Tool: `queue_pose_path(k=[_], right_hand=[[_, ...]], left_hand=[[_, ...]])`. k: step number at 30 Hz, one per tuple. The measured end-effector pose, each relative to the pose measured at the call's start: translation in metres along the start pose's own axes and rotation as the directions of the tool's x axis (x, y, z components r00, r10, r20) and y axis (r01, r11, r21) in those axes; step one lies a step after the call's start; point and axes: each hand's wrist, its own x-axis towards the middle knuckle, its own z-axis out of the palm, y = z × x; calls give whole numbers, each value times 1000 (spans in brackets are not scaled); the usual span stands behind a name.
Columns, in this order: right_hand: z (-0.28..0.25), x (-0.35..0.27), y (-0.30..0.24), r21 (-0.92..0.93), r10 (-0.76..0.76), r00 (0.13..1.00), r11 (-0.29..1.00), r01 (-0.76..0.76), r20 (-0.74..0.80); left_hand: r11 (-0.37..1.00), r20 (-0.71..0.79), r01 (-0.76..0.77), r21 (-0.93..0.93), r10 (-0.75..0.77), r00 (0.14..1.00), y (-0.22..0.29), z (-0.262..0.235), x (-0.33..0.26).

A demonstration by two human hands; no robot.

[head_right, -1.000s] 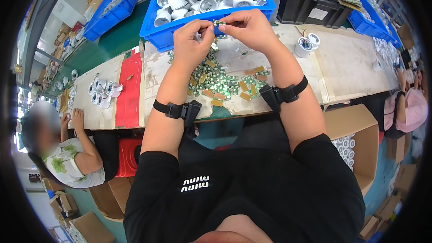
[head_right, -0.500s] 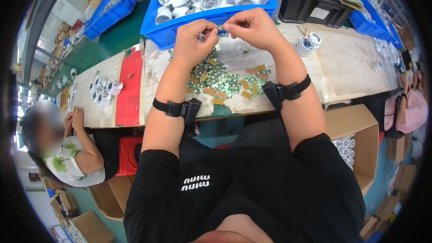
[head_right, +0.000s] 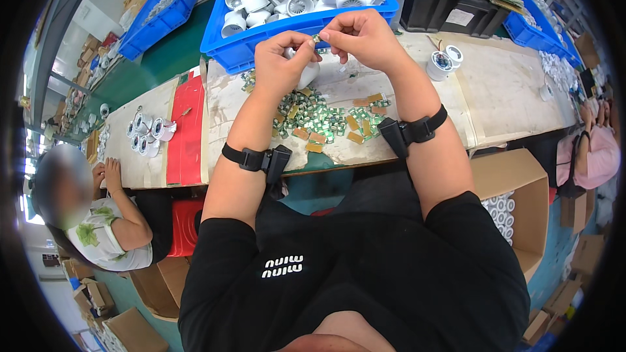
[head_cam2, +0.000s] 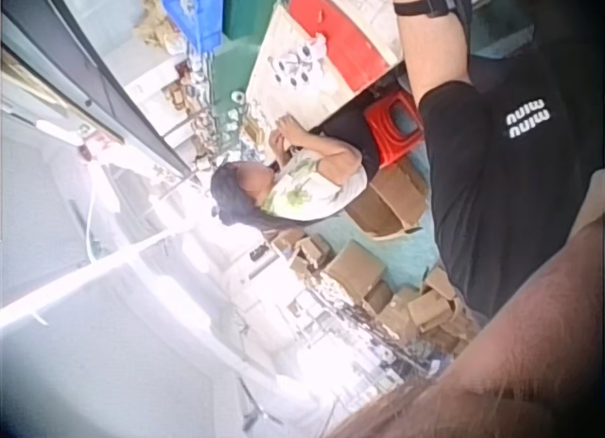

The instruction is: Sort internal mounting plates, insert electronic components and hardware, and manually press together white plastic housing units for electronic products or light fixtures at a workbench.

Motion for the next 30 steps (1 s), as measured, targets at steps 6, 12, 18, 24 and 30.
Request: queue_pose_path(k=[6, 12, 18, 24, 30], right_hand=[[6, 0, 8, 50, -58, 997, 997, 61, -59], [8, -3, 5, -97, -129, 990, 988, 122, -63], [15, -1, 5, -516, -260, 964, 818, 253, 60], [1, 1, 3, -807, -409, 913, 538, 244, 4], [-50, -50, -25, -758, -341, 874, 650, -47, -346]], left_hand=[[991, -43, 53, -119, -59, 997, 5, 6, -5], [949, -191, -199, 245, 249, 949, 13, 12, -8], [841, -46, -191, 506, 247, 968, 23, -11, -10], [474, -81, 80, 877, -19, 997, 6, -120, -64], [94, -44, 52, 994, -92, 995, -9, -177, -142]])
